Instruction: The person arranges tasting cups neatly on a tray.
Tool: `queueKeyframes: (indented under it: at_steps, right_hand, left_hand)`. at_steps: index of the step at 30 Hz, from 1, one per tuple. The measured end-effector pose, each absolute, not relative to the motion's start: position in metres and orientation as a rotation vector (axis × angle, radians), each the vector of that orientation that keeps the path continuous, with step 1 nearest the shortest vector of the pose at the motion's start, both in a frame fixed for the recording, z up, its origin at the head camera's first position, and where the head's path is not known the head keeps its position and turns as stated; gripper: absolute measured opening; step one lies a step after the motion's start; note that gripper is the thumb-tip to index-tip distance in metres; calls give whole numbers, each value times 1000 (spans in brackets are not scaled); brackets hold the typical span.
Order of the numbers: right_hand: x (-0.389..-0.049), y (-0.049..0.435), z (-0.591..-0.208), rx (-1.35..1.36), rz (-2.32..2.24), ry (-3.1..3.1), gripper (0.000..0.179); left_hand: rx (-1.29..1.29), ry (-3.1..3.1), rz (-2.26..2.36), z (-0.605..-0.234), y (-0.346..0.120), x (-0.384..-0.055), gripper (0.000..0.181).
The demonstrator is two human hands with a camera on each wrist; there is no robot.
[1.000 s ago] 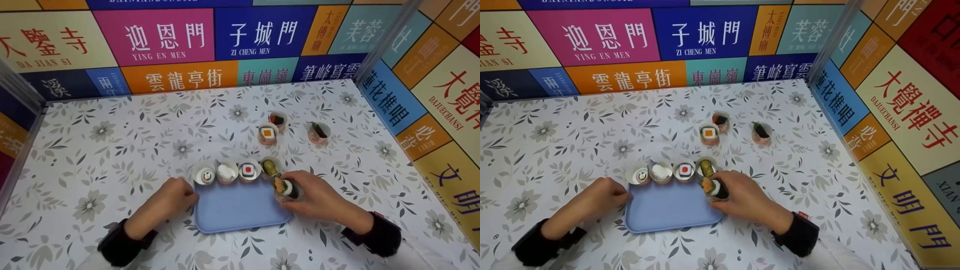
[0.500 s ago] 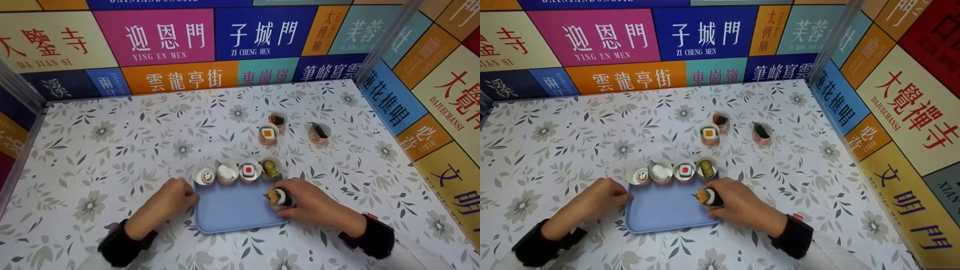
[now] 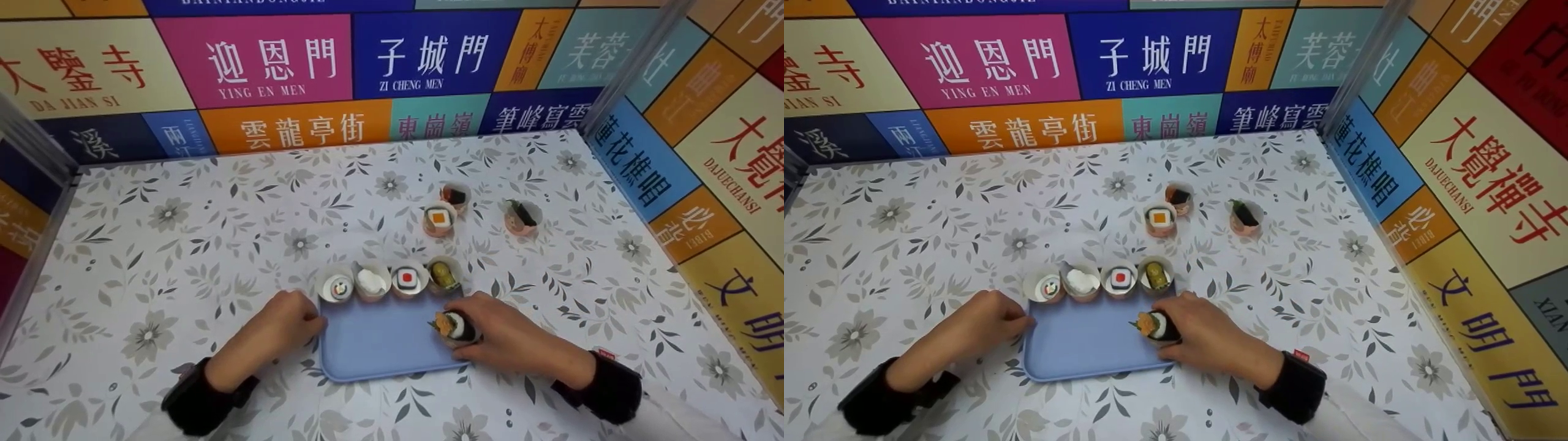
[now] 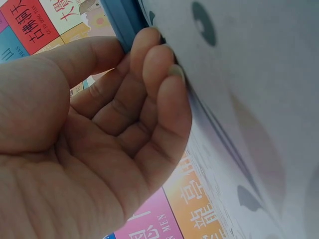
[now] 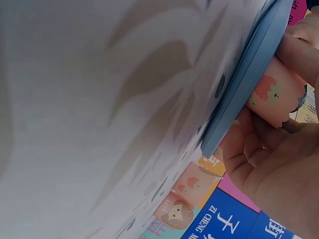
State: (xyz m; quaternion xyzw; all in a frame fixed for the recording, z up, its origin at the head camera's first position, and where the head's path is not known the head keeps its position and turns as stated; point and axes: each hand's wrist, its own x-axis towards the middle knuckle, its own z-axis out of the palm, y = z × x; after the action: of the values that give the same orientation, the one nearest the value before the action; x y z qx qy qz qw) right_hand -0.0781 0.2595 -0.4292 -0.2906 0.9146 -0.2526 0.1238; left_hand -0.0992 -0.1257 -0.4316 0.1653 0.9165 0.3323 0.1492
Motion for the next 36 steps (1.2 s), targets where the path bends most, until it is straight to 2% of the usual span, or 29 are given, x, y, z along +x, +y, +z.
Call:
queueKeyframes:
  at_steps: [15,18,22,26,36]
  right_hand:
    - [-77,269,-424,-856,-751,2650,90]
    - [-75,274,-420,-918,-796,2679,82]
    - [-74,282,-417,-1026,-902,2740,60]
    - [-78,288,-417,-1089,-1013,2850,54]
    - [-96,307,-415,-942,-974,3216,78]
  left_hand:
    - [445,2617,944,-432,-126,-99,51]
    - [441,2615,942,-432,-125,-100,50]
    - [442,2617,942,-432,-125,-100,51]
    - [440,2617,947,-431,-126,-99,52]
    - [444,2617,946,-429,-126,-98,53]
